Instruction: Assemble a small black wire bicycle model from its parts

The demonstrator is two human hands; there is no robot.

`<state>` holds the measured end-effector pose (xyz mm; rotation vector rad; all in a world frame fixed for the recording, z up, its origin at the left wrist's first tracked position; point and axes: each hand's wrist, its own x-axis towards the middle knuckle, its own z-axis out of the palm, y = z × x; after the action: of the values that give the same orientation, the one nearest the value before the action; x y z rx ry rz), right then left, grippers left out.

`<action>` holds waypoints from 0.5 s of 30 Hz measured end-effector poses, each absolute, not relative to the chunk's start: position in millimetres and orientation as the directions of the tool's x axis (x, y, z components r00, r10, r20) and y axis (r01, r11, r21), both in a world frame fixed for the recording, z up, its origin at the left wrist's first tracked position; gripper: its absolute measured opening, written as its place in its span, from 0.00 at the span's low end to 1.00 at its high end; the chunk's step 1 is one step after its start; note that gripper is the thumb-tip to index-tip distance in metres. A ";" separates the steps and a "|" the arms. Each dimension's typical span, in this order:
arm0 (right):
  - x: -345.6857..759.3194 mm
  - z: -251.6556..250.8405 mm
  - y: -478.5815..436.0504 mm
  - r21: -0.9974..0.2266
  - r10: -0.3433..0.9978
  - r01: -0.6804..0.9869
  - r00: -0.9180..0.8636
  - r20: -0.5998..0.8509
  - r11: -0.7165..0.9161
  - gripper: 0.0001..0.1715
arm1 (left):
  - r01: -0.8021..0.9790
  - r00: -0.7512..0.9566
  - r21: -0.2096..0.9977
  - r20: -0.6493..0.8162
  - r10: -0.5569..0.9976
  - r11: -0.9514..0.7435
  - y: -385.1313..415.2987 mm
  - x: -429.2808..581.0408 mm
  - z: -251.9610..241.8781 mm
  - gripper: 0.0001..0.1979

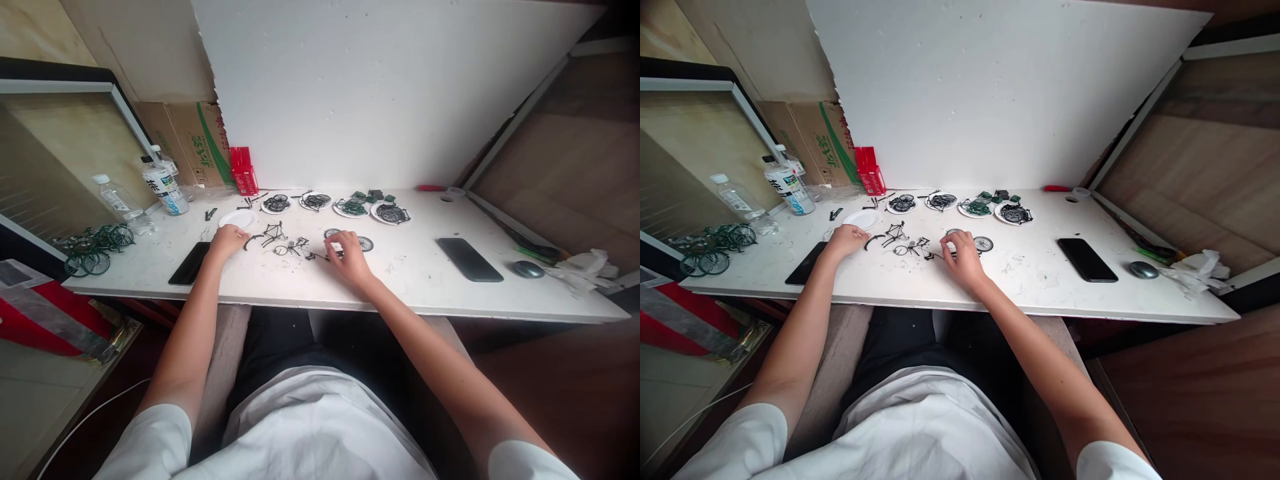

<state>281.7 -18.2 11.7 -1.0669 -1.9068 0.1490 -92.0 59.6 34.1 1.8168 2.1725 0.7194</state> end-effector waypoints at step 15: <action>373.9 43.3 3.4 -0.402 0.913 0.820 -0.371 0.172 0.409 0.16 | 0.711 0.066 0.684 0.170 0.983 -0.166 55.7 -66.6 27.9 0.17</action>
<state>373.9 3.4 43.3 -1.4907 -2.3050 0.3525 -66.6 55.7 27.9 1.9292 1.6824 0.8650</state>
